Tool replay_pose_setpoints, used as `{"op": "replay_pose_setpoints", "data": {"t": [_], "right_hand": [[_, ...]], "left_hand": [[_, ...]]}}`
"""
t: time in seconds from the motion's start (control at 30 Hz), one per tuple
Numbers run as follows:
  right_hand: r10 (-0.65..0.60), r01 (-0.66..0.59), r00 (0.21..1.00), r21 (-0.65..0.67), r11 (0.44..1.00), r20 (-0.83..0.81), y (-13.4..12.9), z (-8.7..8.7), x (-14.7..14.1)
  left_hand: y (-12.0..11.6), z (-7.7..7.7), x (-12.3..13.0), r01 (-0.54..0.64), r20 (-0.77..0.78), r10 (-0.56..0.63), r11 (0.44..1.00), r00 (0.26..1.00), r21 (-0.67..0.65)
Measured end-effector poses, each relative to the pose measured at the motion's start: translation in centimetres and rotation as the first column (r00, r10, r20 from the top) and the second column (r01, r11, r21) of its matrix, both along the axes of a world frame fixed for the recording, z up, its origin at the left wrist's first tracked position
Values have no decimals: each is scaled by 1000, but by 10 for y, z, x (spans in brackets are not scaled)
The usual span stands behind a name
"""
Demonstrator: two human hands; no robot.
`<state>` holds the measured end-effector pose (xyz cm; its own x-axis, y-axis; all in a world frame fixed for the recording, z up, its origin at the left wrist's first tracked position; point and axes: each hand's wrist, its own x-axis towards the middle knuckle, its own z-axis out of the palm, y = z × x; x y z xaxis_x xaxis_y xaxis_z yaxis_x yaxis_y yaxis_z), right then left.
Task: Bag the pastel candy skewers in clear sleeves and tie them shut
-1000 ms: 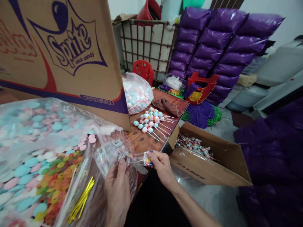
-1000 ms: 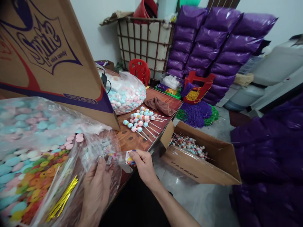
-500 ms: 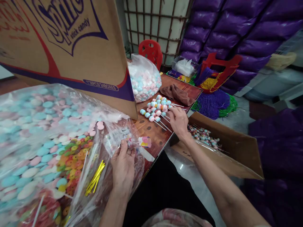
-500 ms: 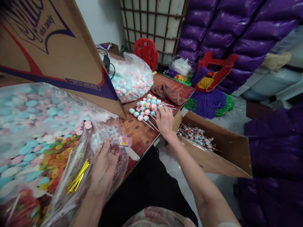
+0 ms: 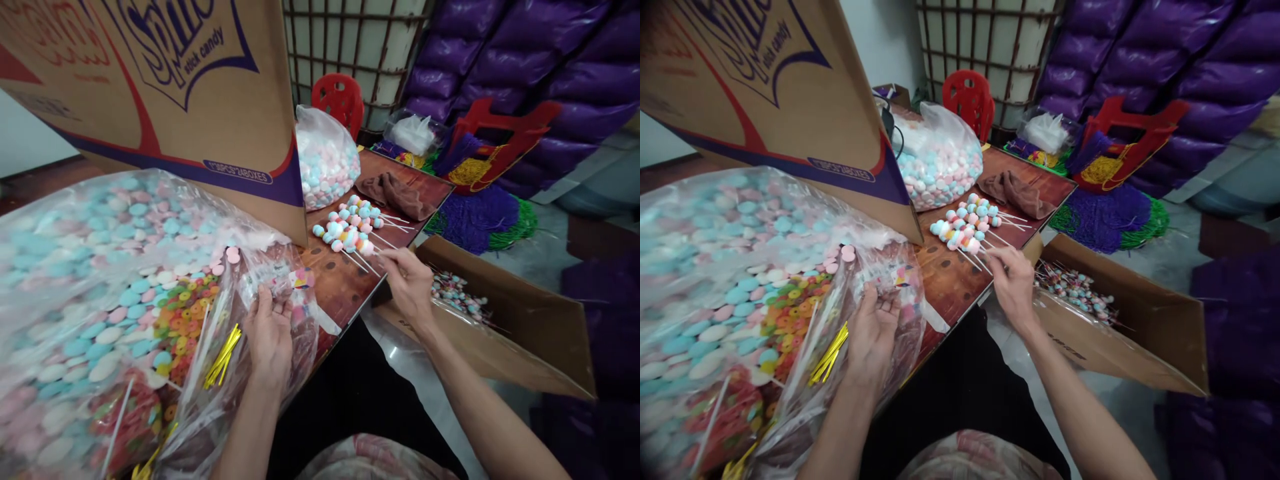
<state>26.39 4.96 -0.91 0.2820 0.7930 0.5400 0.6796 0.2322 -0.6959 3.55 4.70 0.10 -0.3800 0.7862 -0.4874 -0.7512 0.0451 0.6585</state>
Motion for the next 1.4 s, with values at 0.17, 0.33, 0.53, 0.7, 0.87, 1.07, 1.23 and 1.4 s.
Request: {"op": "replay_pose_setpoints", "data": {"t": [0.17,0.33,0.53,0.7,0.87,1.07,1.23,1.4], "right_hand": [[90,-84,994,92,992,-63,-54,9,-22],[36,-54,987,112,992,159,-70,17,-17],[74,-116,936,103,988,345,-76,31,-6],[170,-198,943,74,977,288,-78,33,-6],[272,-270,954,-35,962,127,-79,35,-12],[351,-349,936,-152,925,-14,-79,39,-18],[341,-328,939,-177,928,50,-81,38,-17],[354,-346,935,-223,911,-5,-81,38,-14]], "left_hand": [[-3,-2,0,1,-51,0,1000,999,21],[-11,2,3,26,-58,-22,998,998,63],[-14,4,0,55,-140,-33,986,990,156],[-14,4,-5,65,-260,-6,974,965,216],[-16,4,-5,99,-348,-13,968,937,229],[-19,3,1,122,-373,-40,972,927,199],[-17,0,2,95,-388,-4,971,922,217],[-18,-1,3,125,-413,-33,972,910,198]]}}
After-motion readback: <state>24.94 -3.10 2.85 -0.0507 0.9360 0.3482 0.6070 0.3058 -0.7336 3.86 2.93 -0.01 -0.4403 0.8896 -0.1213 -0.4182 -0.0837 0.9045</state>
